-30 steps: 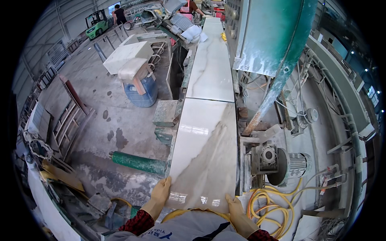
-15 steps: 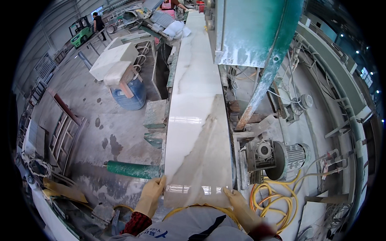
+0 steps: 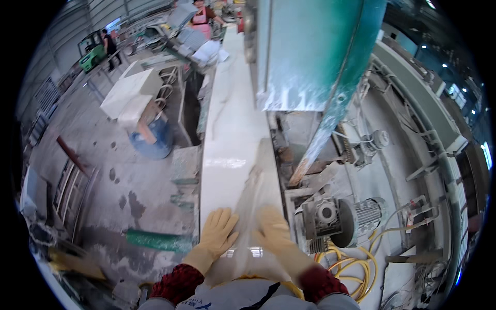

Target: The person handles large white rectangular tiles on a conveyor belt in a factory setting. They guide the tiles through the machinery, lift them off the belt, and place them onto a stack. The person wears gloves and uses both hands to manage the heavy slabs.

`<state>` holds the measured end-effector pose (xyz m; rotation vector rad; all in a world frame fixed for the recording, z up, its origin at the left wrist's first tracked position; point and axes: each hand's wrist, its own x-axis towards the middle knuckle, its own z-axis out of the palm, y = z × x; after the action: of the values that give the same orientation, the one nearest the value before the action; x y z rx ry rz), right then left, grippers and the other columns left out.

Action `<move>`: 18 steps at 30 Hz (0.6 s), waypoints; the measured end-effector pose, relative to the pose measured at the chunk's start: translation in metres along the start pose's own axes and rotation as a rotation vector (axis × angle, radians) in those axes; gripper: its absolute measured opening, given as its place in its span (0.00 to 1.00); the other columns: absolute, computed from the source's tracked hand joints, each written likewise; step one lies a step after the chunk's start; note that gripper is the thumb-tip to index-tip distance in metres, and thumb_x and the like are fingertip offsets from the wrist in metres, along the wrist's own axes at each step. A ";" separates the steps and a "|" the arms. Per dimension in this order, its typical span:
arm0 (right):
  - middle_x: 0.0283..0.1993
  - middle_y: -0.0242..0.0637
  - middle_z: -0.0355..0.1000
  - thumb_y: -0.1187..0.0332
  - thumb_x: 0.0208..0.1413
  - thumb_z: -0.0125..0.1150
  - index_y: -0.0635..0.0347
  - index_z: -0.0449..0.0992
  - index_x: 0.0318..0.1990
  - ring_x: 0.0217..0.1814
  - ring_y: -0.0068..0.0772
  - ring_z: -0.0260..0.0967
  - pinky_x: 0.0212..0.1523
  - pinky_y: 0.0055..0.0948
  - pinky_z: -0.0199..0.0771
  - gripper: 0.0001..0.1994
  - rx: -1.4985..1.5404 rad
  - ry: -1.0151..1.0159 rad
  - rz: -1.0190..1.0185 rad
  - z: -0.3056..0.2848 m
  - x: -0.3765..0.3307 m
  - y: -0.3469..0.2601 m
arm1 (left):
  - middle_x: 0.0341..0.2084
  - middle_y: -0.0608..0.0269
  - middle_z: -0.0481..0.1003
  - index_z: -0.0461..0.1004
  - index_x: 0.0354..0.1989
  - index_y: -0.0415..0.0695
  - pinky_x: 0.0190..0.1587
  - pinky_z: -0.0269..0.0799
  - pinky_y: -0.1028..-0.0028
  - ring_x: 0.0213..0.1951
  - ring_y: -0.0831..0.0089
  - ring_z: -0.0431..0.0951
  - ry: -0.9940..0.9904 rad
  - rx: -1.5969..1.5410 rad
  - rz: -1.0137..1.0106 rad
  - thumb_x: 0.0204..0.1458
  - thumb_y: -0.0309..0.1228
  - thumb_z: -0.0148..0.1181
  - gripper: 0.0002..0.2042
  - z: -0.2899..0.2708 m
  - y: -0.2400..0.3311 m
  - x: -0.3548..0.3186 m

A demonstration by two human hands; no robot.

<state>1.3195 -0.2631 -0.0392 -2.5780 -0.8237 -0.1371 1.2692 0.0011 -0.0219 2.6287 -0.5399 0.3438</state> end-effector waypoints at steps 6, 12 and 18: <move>0.79 0.60 0.66 0.51 0.66 0.67 0.63 0.69 0.76 0.84 0.63 0.59 0.85 0.56 0.55 0.37 0.140 0.040 -0.006 0.013 0.027 0.006 | 0.62 0.40 0.74 0.76 0.66 0.42 0.64 0.66 0.40 0.62 0.37 0.72 0.062 0.005 0.001 0.60 0.36 0.66 0.25 0.000 0.009 0.008; 0.79 0.57 0.67 0.51 0.67 0.66 0.64 0.69 0.76 0.82 0.62 0.61 0.85 0.54 0.55 0.37 0.080 0.197 -0.086 0.029 0.052 0.023 | 0.76 0.37 0.68 0.71 0.76 0.42 0.80 0.52 0.39 0.76 0.32 0.64 -0.032 0.064 -0.016 0.72 0.44 0.55 0.28 0.030 -0.013 -0.003; 0.79 0.56 0.67 0.56 0.66 0.65 0.66 0.69 0.75 0.83 0.63 0.61 0.85 0.52 0.56 0.35 0.106 0.319 -0.032 0.064 0.034 0.013 | 0.74 0.33 0.68 0.73 0.74 0.40 0.79 0.55 0.40 0.75 0.31 0.64 -0.004 -0.032 -0.044 0.71 0.38 0.58 0.26 0.040 -0.040 -0.007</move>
<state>1.3521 -0.2273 -0.0941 -2.3612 -0.7300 -0.4867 1.2858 0.0186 -0.0735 2.6062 -0.4839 0.3137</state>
